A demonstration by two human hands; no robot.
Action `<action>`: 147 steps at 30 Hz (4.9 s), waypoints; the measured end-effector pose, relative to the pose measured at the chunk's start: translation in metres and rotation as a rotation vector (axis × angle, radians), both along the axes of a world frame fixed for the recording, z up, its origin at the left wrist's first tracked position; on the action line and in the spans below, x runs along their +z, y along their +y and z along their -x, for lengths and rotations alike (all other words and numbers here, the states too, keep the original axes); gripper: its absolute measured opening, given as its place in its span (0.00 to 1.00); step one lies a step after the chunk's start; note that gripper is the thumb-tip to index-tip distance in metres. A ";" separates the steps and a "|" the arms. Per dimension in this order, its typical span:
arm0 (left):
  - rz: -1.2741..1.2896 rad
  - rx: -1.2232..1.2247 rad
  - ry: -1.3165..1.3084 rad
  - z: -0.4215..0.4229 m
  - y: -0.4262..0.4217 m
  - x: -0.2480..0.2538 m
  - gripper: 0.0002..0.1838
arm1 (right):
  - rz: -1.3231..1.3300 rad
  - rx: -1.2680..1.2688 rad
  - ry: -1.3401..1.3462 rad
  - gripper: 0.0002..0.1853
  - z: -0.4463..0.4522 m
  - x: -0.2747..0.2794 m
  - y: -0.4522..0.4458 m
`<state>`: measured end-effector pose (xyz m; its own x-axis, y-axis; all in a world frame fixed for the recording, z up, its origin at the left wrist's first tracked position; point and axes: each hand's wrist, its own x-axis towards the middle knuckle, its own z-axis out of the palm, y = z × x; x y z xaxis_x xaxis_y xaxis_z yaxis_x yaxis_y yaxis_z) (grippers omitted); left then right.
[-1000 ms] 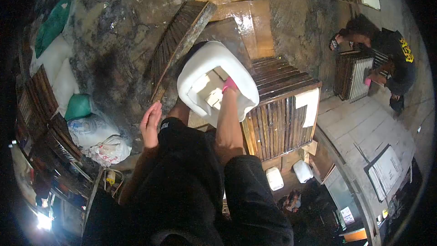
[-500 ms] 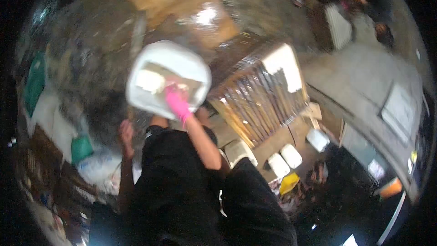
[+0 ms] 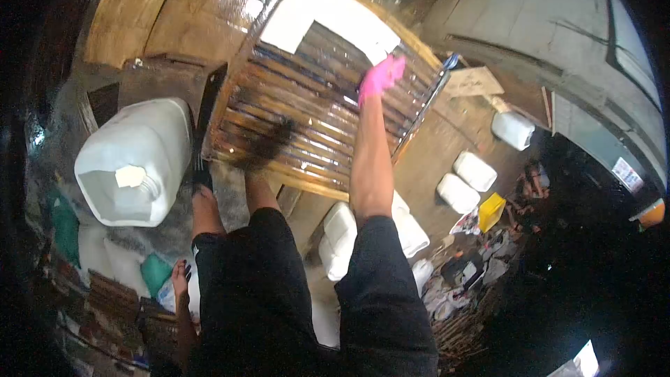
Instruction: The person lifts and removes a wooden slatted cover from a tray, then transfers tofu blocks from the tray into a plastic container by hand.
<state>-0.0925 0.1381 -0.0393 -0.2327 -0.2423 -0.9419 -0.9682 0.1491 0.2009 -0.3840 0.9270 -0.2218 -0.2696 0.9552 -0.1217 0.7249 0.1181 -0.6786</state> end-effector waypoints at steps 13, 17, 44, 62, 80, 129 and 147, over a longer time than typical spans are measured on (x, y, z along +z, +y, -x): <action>0.086 -0.058 0.060 0.022 0.045 0.037 0.23 | 1.088 0.151 0.415 0.15 0.053 0.076 0.030; 0.081 -0.110 0.039 0.035 0.060 0.047 0.23 | 1.222 0.102 0.567 0.14 0.055 0.071 0.017; -0.137 0.594 0.326 0.037 -0.035 -0.060 0.24 | 1.855 0.186 0.008 0.18 0.033 0.220 -0.576; -0.171 0.795 0.065 -0.037 -0.037 -0.062 0.28 | 0.854 0.492 -0.228 0.19 0.086 0.078 -0.573; -0.152 0.895 0.114 -0.021 -0.047 -0.063 0.28 | -0.019 0.744 -0.428 0.25 0.039 0.066 -0.567; 0.708 0.544 0.727 0.299 0.127 -0.006 0.31 | 1.151 -0.018 0.688 0.36 0.092 0.044 -0.001; 0.812 0.327 0.687 0.279 0.108 -0.010 0.31 | 1.387 -0.128 1.215 0.34 0.033 0.106 -0.080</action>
<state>-0.3719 0.2460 -0.0489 -0.4564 -0.8732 -0.1712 -0.7050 0.2375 0.6682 -0.4167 0.8467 -0.1160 -0.7412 0.3705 -0.5597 -0.2190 -0.9217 -0.3201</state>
